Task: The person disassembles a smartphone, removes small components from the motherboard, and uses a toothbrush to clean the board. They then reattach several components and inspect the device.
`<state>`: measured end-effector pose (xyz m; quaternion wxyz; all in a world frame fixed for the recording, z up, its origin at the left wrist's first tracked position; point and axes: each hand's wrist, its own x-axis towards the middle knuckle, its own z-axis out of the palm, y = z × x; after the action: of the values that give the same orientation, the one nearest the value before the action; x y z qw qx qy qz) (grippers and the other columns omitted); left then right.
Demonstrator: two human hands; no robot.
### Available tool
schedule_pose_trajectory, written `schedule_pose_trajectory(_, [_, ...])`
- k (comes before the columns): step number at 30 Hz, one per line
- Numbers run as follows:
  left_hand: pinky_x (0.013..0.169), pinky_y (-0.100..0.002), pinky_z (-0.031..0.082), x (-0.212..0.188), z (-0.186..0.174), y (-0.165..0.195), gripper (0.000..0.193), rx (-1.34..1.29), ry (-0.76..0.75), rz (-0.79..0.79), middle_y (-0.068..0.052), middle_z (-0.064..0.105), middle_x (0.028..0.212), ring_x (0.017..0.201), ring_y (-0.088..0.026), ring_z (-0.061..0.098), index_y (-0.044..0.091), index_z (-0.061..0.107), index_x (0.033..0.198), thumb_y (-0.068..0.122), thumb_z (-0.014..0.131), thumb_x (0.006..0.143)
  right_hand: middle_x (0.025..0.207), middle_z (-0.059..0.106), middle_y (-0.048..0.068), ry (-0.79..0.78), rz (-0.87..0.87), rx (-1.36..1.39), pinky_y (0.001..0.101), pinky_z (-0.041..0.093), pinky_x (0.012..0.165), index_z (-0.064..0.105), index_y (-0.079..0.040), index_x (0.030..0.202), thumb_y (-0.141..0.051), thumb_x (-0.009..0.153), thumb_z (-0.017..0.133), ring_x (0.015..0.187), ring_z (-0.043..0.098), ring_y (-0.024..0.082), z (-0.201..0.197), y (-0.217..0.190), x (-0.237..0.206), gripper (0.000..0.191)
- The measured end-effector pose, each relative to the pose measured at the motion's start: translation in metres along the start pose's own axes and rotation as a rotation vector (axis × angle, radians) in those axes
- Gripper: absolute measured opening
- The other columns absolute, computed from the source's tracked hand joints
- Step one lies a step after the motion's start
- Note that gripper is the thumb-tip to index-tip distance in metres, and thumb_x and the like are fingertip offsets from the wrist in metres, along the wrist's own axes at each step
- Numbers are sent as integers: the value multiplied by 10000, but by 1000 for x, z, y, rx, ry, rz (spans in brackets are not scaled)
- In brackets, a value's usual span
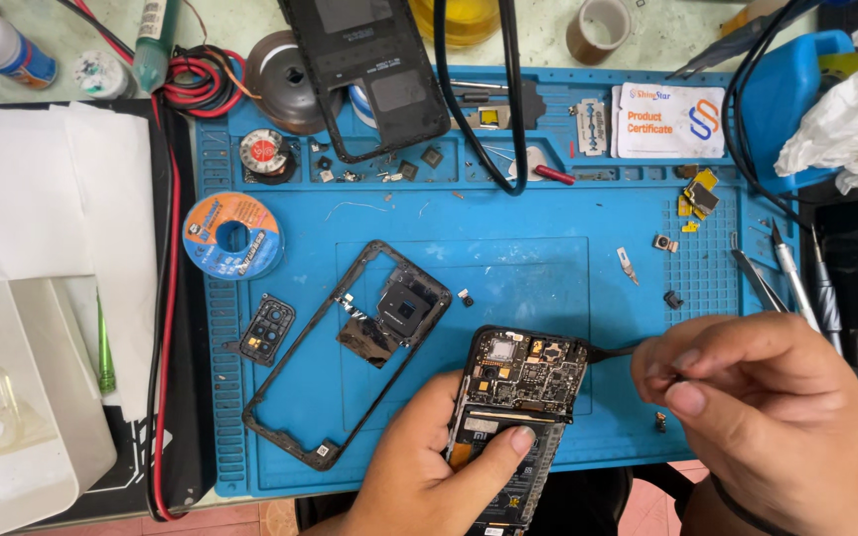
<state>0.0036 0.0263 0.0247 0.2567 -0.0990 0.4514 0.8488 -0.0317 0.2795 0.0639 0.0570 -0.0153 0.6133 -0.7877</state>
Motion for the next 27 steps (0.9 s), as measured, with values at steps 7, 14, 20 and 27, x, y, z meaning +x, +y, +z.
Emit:
schedule_pose_trajectory(7, [951, -325, 577, -3, -2, -3, 422, 19, 29, -10, -130, 746, 1180, 1090, -149, 713, -33, 562, 1324, -33, 673, 918, 1015, 722, 248, 31, 0, -206, 415, 612, 854, 651, 39, 1027, 175, 838, 693, 987, 727, 292, 0, 3, -3, 237])
schedule_pose_trajectory(14, [900, -330, 601, -3, -4, -1, 417, 57, 142, -149, -140, 792, 1108, 1020, -158, 754, -29, 622, 1273, -22, 700, 863, 1013, 747, 184, 84, -84, -329, 358, 631, 834, 659, 11, 1007, 138, 804, 742, 975, 755, 240, 22, -3, -10, 253])
schedule_pose_trajectory(20, [886, -342, 606, -3, -2, -2, 503, 31, 204, -153, -162, 800, 1096, 998, -175, 764, -17, 625, 1325, -48, 700, 829, 975, 750, 163, 42, -133, -350, 353, 634, 821, 695, 22, 992, 118, 787, 778, 976, 763, 244, 28, -7, -8, 241])
schedule_pose_trajectory(27, [880, -350, 611, -4, -1, 0, 496, 18, 219, -158, -173, 803, 1086, 991, -187, 768, -28, 628, 1316, -55, 697, 826, 999, 761, 181, 31, -117, -390, 354, 629, 822, 692, 36, 994, 122, 774, 781, 956, 763, 251, 27, -7, -7, 252])
